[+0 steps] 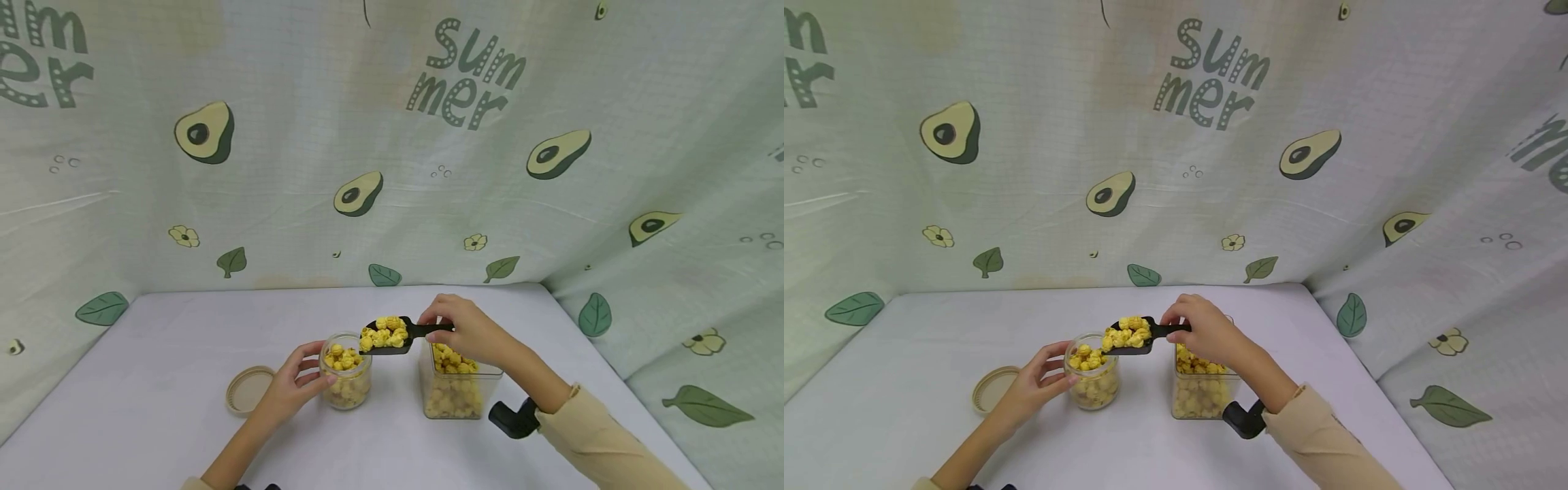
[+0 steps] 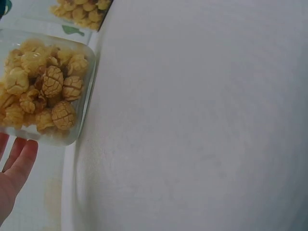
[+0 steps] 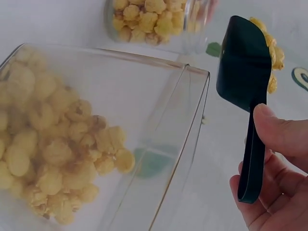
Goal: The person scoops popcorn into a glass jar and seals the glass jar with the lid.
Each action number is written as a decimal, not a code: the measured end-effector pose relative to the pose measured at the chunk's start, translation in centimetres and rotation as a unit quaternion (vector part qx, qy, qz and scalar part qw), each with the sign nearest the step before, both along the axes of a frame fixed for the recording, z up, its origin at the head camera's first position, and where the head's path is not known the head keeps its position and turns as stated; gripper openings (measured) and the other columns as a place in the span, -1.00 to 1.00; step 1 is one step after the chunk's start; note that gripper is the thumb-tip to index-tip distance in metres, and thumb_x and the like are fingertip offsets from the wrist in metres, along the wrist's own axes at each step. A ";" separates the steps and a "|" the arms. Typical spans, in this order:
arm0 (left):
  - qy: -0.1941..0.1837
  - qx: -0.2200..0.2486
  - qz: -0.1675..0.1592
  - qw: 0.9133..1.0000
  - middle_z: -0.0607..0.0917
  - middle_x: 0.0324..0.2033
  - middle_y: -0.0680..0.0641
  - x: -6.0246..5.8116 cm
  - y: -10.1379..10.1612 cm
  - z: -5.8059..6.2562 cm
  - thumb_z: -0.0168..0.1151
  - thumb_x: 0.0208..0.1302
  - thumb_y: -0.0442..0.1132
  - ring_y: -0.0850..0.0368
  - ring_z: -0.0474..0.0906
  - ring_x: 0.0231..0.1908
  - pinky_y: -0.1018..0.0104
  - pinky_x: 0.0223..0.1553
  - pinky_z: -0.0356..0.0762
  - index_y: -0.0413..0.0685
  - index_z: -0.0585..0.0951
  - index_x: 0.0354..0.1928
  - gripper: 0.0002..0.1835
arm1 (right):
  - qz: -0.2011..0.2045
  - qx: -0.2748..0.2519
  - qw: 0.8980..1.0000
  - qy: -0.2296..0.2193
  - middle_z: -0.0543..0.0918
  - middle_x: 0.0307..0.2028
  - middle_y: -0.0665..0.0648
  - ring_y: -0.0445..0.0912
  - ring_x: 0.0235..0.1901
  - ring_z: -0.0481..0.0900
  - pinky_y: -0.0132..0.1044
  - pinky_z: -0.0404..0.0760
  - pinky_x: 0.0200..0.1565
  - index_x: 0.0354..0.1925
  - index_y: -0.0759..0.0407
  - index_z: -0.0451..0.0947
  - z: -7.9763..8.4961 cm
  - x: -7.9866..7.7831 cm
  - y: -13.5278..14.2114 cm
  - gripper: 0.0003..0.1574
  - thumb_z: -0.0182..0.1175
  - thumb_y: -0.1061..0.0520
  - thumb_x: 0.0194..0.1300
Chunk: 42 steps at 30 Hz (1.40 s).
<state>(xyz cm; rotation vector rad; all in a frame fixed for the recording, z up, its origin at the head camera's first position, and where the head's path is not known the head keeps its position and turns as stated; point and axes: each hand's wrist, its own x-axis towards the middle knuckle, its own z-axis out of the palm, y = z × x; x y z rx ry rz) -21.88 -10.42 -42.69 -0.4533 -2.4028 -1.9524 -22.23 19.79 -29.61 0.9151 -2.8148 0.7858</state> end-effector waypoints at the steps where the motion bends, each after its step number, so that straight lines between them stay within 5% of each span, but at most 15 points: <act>1: 0.000 0.000 0.000 1.000 0.40 0.19 -0.17 0.0 0.0 0.0 0.35 0.08 -0.30 -0.10 0.38 0.10 0.46 0.03 0.51 -0.14 0.35 0.21 -0.37 | -0.003 0.008 1.000 0.000 0.57 -0.30 -0.03 -0.19 -0.29 0.46 -0.39 0.51 -0.28 -0.19 0.12 0.61 0.0 -0.1 -0.3 -0.78 0.28 0.25 0.13; 8: 0.000 0.004 -0.004 1.000 0.39 0.20 -0.18 0.0 0.1 0.0 0.35 0.08 -0.30 -0.12 0.38 0.11 0.45 0.04 0.51 -0.14 0.35 0.21 -0.37 | -0.017 0.073 0.997 0.006 0.53 -0.34 -0.03 -0.12 -0.22 0.46 -0.29 0.50 -0.19 -0.20 0.14 0.61 0.0 -0.5 -2.4 -0.79 0.29 0.25 0.13; 23: -0.016 0.002 0.002 1.000 0.37 0.21 -0.15 0.2 0.2 0.2 0.34 0.09 -0.30 -0.07 0.36 0.12 0.41 0.07 0.50 -0.13 0.33 0.23 -0.36 | -0.028 0.112 0.993 -0.002 0.52 -0.32 -0.03 -0.10 -0.19 0.41 -0.26 0.47 -0.20 -0.24 0.10 0.62 1.4 -0.4 -4.2 -0.84 0.28 0.24 0.15; 42: -0.009 0.003 0.000 1.000 0.38 0.20 -0.16 0.3 0.1 0.2 0.34 0.09 -0.30 -0.06 0.36 0.11 0.51 0.04 0.48 -0.14 0.34 0.22 -0.37 | -0.028 0.207 0.974 0.083 0.54 -0.34 0.02 -0.09 -0.26 0.39 -0.27 0.49 -0.19 -0.27 0.13 0.64 3.7 0.0 -4.7 -0.85 0.32 0.24 0.10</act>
